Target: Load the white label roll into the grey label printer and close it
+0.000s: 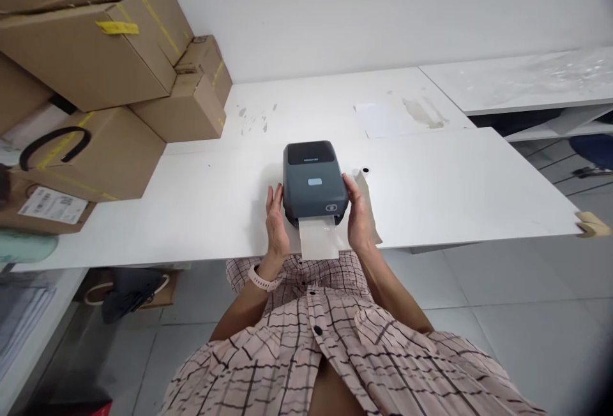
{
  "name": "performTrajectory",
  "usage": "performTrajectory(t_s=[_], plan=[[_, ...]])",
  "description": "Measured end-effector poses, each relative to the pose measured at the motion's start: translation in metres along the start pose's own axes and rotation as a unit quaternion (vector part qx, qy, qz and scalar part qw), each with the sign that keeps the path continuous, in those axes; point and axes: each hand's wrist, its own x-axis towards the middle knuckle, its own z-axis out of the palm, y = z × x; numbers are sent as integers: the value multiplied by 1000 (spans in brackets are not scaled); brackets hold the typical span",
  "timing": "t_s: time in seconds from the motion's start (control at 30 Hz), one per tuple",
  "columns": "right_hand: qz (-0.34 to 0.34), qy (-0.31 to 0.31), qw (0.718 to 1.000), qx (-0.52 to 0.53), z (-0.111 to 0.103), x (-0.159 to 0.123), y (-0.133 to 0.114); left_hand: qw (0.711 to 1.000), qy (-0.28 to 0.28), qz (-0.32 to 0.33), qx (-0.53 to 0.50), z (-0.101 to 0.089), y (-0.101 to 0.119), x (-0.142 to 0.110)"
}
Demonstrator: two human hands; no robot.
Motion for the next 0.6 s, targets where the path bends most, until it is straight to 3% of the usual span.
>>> performTrajectory(t_s=[0.17,0.37,0.47,0.6], plan=[[-73,-41,989,-118,-5,56,-41,995,-25,81,51,-5,24,62],[-207,-82,938,-267,10,149,-74,982,-71,140,104,1,34,144],[-227,-70,926,-292,21,190,-72,974,-104,88,181,2,29,151],[-243,-61,915,-316,26,212,-71,938,-149,-43,311,-3,18,123]])
